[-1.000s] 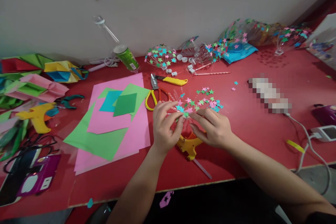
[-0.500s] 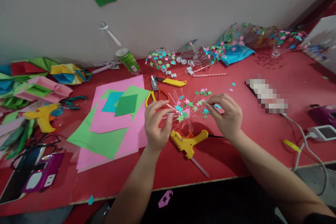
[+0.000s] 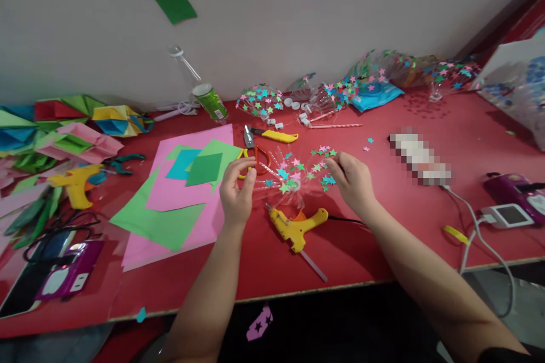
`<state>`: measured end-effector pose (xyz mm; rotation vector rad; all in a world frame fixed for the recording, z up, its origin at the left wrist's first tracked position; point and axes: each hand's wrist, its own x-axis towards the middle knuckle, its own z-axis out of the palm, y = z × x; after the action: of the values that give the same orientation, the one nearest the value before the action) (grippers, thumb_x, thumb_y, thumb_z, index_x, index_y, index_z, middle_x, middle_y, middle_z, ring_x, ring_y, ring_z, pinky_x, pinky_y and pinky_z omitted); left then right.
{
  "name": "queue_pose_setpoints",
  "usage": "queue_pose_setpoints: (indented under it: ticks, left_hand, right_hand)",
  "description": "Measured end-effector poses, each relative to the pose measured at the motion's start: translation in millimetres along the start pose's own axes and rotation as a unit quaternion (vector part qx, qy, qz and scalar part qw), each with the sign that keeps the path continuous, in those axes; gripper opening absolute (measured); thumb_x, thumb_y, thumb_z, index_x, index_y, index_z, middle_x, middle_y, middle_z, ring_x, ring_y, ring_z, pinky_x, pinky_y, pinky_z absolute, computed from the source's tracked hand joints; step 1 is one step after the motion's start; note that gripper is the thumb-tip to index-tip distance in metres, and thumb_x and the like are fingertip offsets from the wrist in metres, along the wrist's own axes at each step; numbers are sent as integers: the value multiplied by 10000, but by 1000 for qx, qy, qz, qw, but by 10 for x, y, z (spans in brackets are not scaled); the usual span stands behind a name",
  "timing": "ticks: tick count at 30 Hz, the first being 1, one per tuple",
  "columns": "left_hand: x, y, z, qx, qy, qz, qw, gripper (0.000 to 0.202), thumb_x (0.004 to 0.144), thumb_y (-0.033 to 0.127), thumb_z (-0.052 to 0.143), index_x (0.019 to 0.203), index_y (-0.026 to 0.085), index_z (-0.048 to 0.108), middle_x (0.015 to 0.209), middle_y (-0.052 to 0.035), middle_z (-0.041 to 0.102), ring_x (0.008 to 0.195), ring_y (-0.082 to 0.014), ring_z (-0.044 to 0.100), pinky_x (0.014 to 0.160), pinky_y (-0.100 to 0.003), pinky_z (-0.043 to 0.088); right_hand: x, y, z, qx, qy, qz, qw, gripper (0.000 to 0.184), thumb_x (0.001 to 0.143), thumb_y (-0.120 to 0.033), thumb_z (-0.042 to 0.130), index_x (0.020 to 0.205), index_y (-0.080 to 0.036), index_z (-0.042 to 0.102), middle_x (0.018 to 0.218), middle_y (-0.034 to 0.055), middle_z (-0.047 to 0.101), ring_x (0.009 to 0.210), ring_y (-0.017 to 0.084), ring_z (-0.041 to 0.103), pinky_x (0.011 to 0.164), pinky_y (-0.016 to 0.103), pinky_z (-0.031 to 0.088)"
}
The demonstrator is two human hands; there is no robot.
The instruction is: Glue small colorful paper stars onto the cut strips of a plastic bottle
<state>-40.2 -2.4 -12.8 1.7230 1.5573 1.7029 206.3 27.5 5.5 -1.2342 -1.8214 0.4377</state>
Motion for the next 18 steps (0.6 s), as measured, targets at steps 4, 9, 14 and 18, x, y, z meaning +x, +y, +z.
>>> queue_pose_setpoints:
  ticks: [4,9,14,18]
  left_hand:
    - [2,-66,2,3,0,-28,1000,217,896,359,573,976,187,676,1064,-81,686,1075,-210,621,986,-385,479]
    - [39,-90,-4,-37,1,-115,993,290,855,437,594,978,179,641,927,-59,674,764,-154,648,726,-289,536]
    - [62,-59,-63,-107,-92,-144,979,513,817,590,574,1147,198,551,826,-17,601,493,-78,507,443,-212,396]
    - [20,-65,-53,-80,-133,-167,974,472,874,586,493,1144,204,554,869,-32,613,538,-92,542,473,-221,425]
  right_hand:
    - [6,36,-1,1,5,26,1000,469,939,-432,471,548,-222,317,511,-33,375,499,112,364,523,264,291]
    - [24,9,-9,7,-29,-4,1000,94,853,-236,514,804,-206,588,777,17,626,635,129,529,620,252,399]
    - [-37,-131,-67,-29,-124,-17,992,121,841,-297,547,770,-199,561,683,-9,583,585,117,514,586,237,367]
    - [-73,-189,-83,-94,-174,-35,980,149,843,-343,584,858,-195,576,794,7,616,575,108,518,565,236,342]
